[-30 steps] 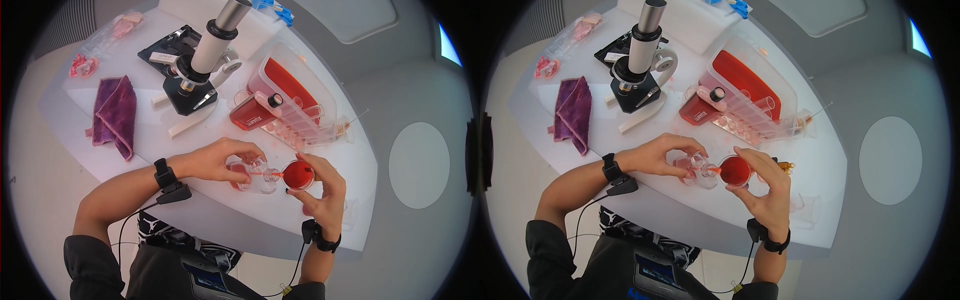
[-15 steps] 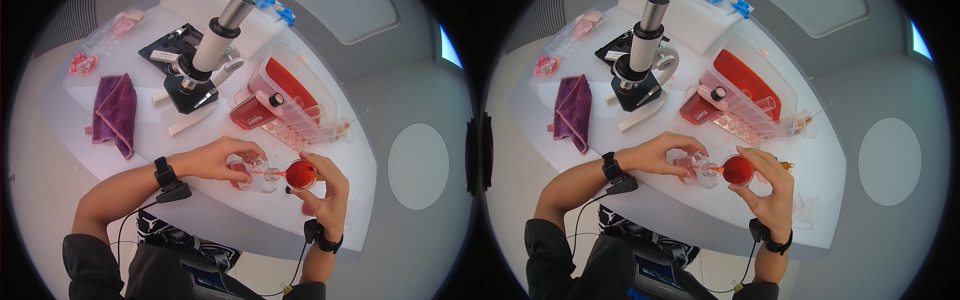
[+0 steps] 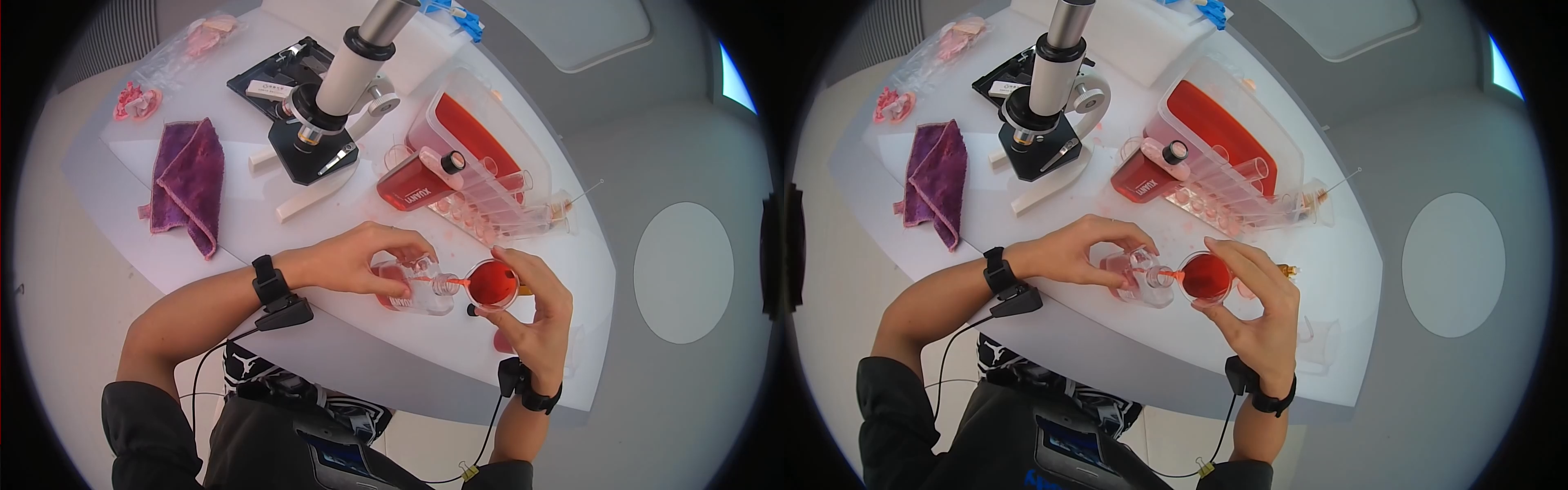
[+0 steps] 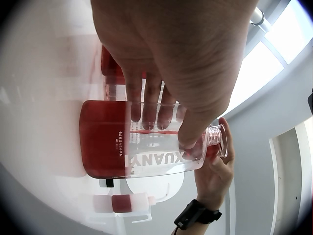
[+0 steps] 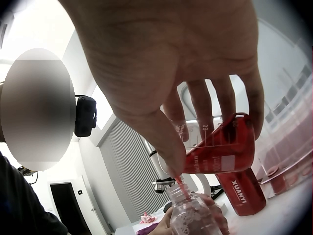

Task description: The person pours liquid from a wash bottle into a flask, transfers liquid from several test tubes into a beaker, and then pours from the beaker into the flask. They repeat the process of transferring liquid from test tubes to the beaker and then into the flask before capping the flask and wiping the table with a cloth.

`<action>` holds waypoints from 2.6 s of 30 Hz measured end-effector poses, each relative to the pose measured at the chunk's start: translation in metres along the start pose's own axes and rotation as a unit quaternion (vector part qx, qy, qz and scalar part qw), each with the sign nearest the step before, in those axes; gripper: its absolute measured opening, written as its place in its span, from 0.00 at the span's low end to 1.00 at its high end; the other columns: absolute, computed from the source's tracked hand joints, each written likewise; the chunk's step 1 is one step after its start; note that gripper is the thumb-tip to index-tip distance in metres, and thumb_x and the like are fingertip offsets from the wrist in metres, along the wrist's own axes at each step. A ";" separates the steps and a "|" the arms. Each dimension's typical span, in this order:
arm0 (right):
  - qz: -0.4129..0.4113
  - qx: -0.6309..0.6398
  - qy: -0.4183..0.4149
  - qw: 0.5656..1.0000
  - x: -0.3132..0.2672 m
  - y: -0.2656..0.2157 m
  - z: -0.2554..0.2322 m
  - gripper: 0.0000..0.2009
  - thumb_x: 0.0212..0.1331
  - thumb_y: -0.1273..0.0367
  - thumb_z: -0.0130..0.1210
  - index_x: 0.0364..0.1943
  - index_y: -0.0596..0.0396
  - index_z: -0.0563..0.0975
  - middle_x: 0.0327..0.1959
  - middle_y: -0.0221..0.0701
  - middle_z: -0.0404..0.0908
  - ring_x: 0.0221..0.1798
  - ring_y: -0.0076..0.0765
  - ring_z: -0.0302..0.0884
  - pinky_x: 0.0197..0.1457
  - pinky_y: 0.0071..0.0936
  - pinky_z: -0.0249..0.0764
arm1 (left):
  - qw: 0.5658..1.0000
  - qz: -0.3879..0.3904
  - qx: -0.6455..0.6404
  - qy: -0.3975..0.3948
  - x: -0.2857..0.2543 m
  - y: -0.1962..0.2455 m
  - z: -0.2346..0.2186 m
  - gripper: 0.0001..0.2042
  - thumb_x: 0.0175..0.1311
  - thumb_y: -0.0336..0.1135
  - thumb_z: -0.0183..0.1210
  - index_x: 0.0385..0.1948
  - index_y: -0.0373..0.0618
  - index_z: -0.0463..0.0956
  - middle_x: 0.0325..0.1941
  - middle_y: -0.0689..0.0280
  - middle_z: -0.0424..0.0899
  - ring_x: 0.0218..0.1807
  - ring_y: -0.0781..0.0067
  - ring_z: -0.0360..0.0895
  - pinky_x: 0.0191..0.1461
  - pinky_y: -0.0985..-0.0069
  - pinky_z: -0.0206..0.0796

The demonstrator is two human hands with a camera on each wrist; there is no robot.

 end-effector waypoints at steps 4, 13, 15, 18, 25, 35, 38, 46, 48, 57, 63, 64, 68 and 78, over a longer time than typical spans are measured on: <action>0.004 -0.005 -0.001 1.000 0.000 -0.002 -0.001 0.33 0.39 0.76 0.79 0.59 0.55 0.85 0.58 0.40 0.88 0.56 0.45 0.87 0.59 0.34 0.80 | 1.000 -0.005 -0.004 -0.001 0.000 0.000 0.000 0.25 0.59 0.34 0.75 0.59 0.42 0.80 0.58 0.59 0.87 0.55 0.63 0.86 0.62 0.66 0.77; 0.000 -0.011 -0.004 1.000 0.001 -0.005 -0.001 0.33 0.39 0.76 0.79 0.59 0.54 0.85 0.58 0.41 0.87 0.56 0.46 0.87 0.59 0.35 0.81 | 1.000 -0.001 0.005 0.001 0.000 -0.001 0.000 0.25 0.59 0.35 0.74 0.59 0.43 0.80 0.59 0.59 0.87 0.56 0.62 0.86 0.63 0.65 0.76; 0.005 -0.007 -0.005 1.000 0.001 -0.006 0.000 0.33 0.39 0.76 0.79 0.59 0.55 0.85 0.58 0.41 0.87 0.56 0.46 0.87 0.60 0.35 0.81 | 1.000 0.002 0.002 0.002 0.000 -0.001 0.000 0.25 0.59 0.35 0.74 0.59 0.43 0.80 0.59 0.58 0.87 0.56 0.62 0.86 0.63 0.65 0.76; 0.001 -0.013 -0.007 1.000 0.001 -0.006 -0.001 0.33 0.39 0.76 0.79 0.59 0.55 0.85 0.57 0.41 0.87 0.56 0.46 0.87 0.60 0.36 0.81 | 1.000 0.000 -0.005 0.002 0.000 -0.001 0.000 0.25 0.59 0.35 0.74 0.60 0.42 0.80 0.59 0.59 0.87 0.56 0.62 0.85 0.63 0.65 0.76; 0.004 -0.025 -0.007 1.000 0.001 -0.006 -0.001 0.33 0.39 0.77 0.79 0.59 0.54 0.85 0.58 0.40 0.87 0.56 0.47 0.87 0.60 0.36 0.81 | 1.000 -0.003 -0.007 0.002 0.000 -0.002 0.000 0.25 0.59 0.35 0.74 0.60 0.43 0.80 0.59 0.59 0.87 0.55 0.62 0.85 0.63 0.65 0.77; 0.005 -0.031 -0.008 0.999 0.001 -0.008 -0.001 0.33 0.39 0.77 0.78 0.59 0.53 0.85 0.58 0.39 0.87 0.56 0.47 0.87 0.59 0.36 0.81 | 1.000 0.003 0.002 0.001 0.000 -0.001 0.000 0.25 0.59 0.35 0.73 0.60 0.43 0.80 0.59 0.59 0.87 0.55 0.61 0.86 0.63 0.65 0.76; 0.007 -0.033 -0.009 0.999 0.002 -0.009 -0.002 0.34 0.38 0.77 0.78 0.59 0.53 0.85 0.58 0.39 0.87 0.56 0.47 0.86 0.59 0.36 0.81 | 1.000 0.003 0.003 0.000 0.000 0.001 0.000 0.25 0.59 0.35 0.73 0.60 0.43 0.79 0.59 0.59 0.87 0.55 0.61 0.86 0.63 0.65 0.76; 0.008 -0.045 -0.013 0.999 0.003 -0.014 -0.003 0.34 0.37 0.78 0.78 0.58 0.52 0.85 0.57 0.38 0.87 0.56 0.46 0.86 0.57 0.36 0.82 | 1.000 0.000 0.011 -0.001 0.000 -0.001 0.000 0.26 0.59 0.35 0.73 0.60 0.43 0.79 0.59 0.59 0.87 0.55 0.62 0.86 0.63 0.65 0.76; 0.008 -0.051 -0.013 0.999 0.003 -0.015 -0.003 0.34 0.37 0.78 0.78 0.58 0.51 0.86 0.57 0.37 0.87 0.55 0.46 0.86 0.56 0.35 0.82 | 1.000 -0.001 0.008 -0.002 0.000 -0.001 0.000 0.26 0.59 0.35 0.73 0.60 0.43 0.79 0.59 0.59 0.87 0.54 0.62 0.86 0.63 0.65 0.76; 0.004 -0.062 -0.014 0.998 0.005 -0.020 -0.003 0.35 0.36 0.79 0.78 0.58 0.49 0.86 0.56 0.36 0.86 0.54 0.46 0.86 0.55 0.35 0.82 | 1.000 -0.006 0.012 -0.003 0.000 0.000 0.000 0.26 0.59 0.34 0.73 0.61 0.44 0.79 0.59 0.59 0.87 0.54 0.62 0.85 0.63 0.64 0.76; -0.006 -0.069 -0.018 0.997 0.006 -0.025 -0.004 0.35 0.35 0.80 0.77 0.58 0.49 0.86 0.56 0.36 0.86 0.56 0.46 0.85 0.57 0.37 0.82 | 1.000 -0.004 0.008 -0.001 -0.001 0.001 0.000 0.26 0.58 0.34 0.73 0.61 0.44 0.79 0.59 0.59 0.87 0.55 0.61 0.86 0.63 0.64 0.76; -0.006 -0.069 -0.019 0.997 0.006 -0.025 -0.004 0.35 0.35 0.80 0.77 0.58 0.49 0.86 0.56 0.36 0.86 0.56 0.46 0.85 0.57 0.37 0.82 | 1.000 -0.004 0.008 -0.001 -0.001 0.001 0.000 0.26 0.58 0.34 0.73 0.61 0.44 0.79 0.59 0.59 0.87 0.55 0.61 0.86 0.63 0.64 0.76; -0.003 -0.072 -0.023 0.997 0.007 -0.028 -0.004 0.35 0.35 0.80 0.77 0.58 0.49 0.86 0.56 0.36 0.86 0.56 0.47 0.85 0.58 0.37 0.81 | 1.000 -0.005 0.009 -0.004 -0.001 0.000 0.001 0.26 0.58 0.34 0.73 0.61 0.44 0.79 0.59 0.59 0.87 0.54 0.61 0.86 0.63 0.64 0.76; 0.003 -0.078 -0.037 0.996 0.009 -0.030 -0.002 0.36 0.35 0.81 0.77 0.58 0.48 0.86 0.57 0.36 0.86 0.56 0.47 0.84 0.57 0.38 0.81 | 1.000 -0.010 0.013 -0.003 -0.001 0.001 0.000 0.26 0.58 0.34 0.73 0.61 0.44 0.80 0.58 0.59 0.87 0.52 0.62 0.85 0.62 0.64 0.76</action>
Point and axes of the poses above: each hand's wrist, its own x-axis towards the middle knuckle, its own z-axis out of the palm, y = z × x, the point moved 6 cm from there along x, towards the middle knuckle
